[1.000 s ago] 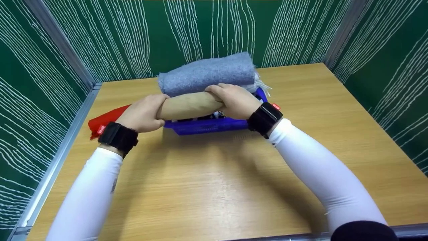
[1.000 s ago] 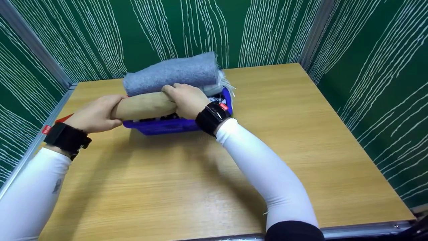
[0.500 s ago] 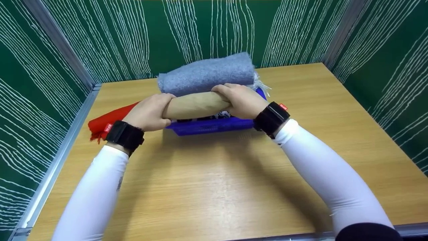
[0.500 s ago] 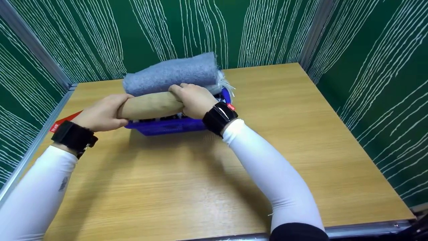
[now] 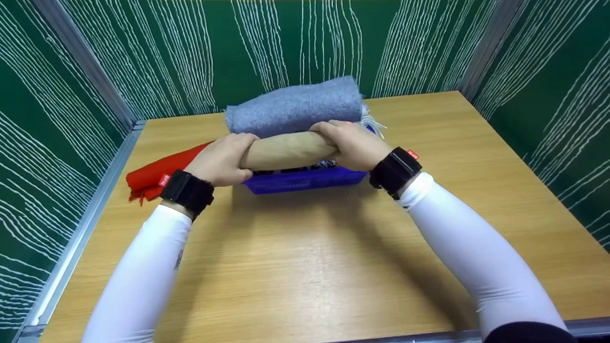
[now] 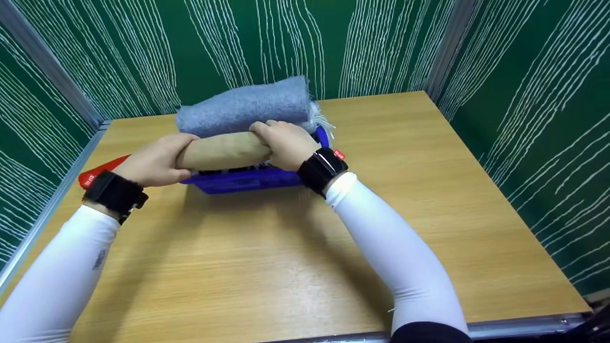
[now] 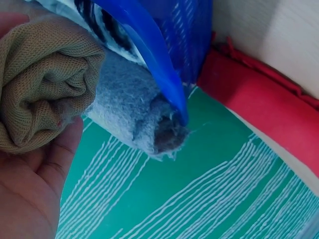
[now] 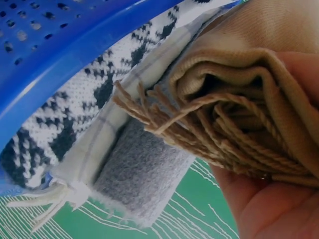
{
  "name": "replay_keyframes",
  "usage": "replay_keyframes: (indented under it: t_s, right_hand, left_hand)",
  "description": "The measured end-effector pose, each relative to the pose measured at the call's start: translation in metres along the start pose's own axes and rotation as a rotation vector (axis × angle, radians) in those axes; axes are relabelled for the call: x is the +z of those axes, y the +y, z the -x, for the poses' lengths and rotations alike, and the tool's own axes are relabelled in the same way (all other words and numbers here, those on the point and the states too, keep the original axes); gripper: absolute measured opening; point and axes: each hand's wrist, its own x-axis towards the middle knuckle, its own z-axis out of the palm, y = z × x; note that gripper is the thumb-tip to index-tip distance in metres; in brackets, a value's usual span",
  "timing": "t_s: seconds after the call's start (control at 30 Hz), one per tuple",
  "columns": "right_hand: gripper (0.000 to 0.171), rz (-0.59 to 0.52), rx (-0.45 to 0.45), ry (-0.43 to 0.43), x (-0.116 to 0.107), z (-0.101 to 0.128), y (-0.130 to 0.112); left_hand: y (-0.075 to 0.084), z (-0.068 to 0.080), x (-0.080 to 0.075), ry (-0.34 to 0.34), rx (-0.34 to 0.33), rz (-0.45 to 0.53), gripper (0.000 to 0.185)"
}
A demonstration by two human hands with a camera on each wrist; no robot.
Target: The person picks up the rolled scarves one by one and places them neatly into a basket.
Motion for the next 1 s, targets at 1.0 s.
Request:
replay_keyframes:
  t_s: [1.0]
  right_hand:
    - [0.061,-0.016,0.039,0.004,-0.008,0.023,0.021]
  left_hand:
    - [0.019,-0.024,0.013,-0.036,0.026,-0.018,0.059]
